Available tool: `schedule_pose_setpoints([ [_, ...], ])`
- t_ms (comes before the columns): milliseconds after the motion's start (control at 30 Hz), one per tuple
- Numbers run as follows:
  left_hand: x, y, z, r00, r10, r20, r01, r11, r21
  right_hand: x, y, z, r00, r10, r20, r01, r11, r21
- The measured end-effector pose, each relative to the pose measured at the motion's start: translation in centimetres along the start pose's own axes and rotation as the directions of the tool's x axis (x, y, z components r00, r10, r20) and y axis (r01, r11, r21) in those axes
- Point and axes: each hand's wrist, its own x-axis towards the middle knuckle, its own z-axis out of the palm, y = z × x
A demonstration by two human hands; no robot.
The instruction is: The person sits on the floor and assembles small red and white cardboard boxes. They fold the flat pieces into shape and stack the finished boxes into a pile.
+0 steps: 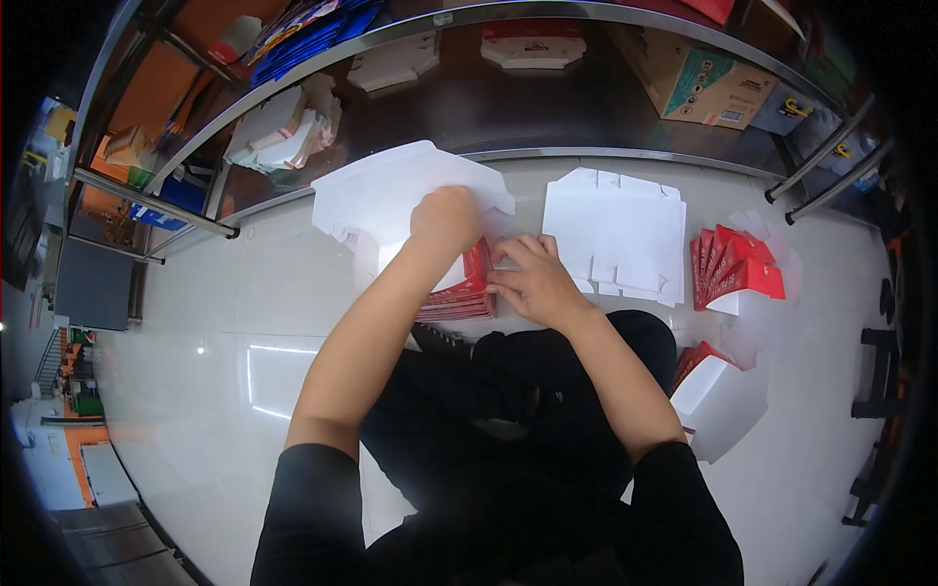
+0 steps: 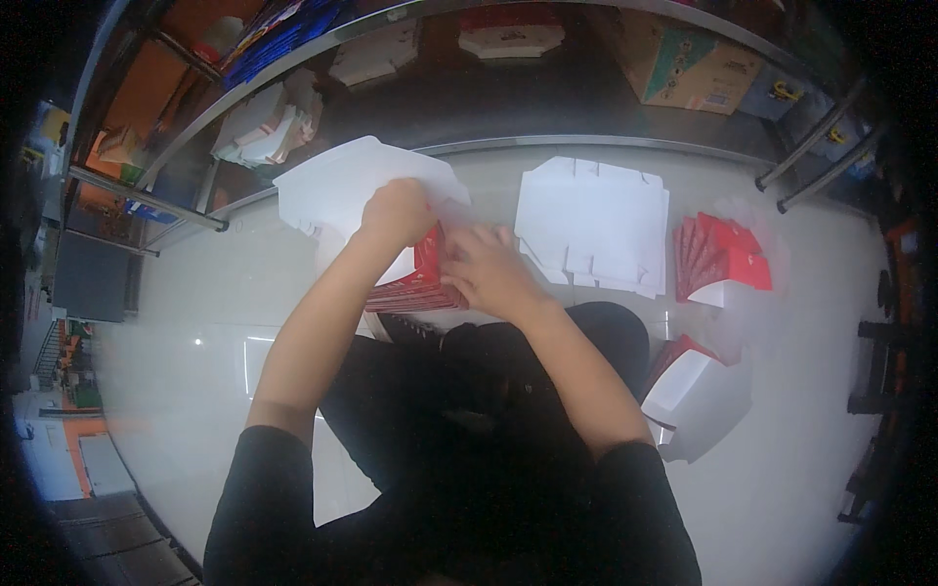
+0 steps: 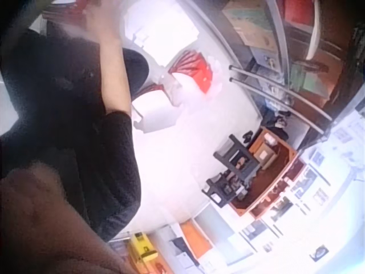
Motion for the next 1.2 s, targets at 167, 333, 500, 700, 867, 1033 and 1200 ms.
schedule_pose_setpoints([
  [167,-0.8,0.5,1.8,0.994,-0.006,-0.106,0.001,0.999,-0.049,0.4,-0.6,0.1,0.996,-0.078,-0.033,0.075,0.993,-0.093],
  [333,-2.8,-2.2,0.2,0.996,-0.058,-0.072,0.045,0.983,-0.176,-3.3,-2.6,-2.6,0.983,0.094,-0.159,-0.108,0.991,-0.083],
  [500,-8.9,-11.5,0.3,0.742,-0.055,-0.668,-0.267,0.890,-0.370,-18.3,-2.6,-7.9,0.585,0.450,-0.674,-0.655,0.752,-0.066],
  [700,-11.0,-12.5,4.8,0.871,-0.387,-0.303,-0.003,0.611,-0.791,-36.4,0.1,-6.1,0.149,0.603,-0.784,-0.948,-0.138,-0.287],
  [867,-10.8,-13.4,6.2,0.843,-0.393,-0.368,-0.073,0.594,-0.801,-38.7,2.2,-4.1,0.127,0.880,-0.458,-0.986,0.161,0.036],
  [1033,-10.0,-15.7,5.6,0.826,-0.416,-0.379,-0.164,0.467,-0.869,-35.8,3.9,-4.6,0.132,0.918,-0.373,-0.933,0.242,0.267],
  [1200,-9.8,-15.4,5.3,0.861,-0.426,-0.278,-0.135,0.336,-0.932,-36.7,2.4,-5.3,-0.168,0.767,-0.619,-0.952,0.038,0.305],
])
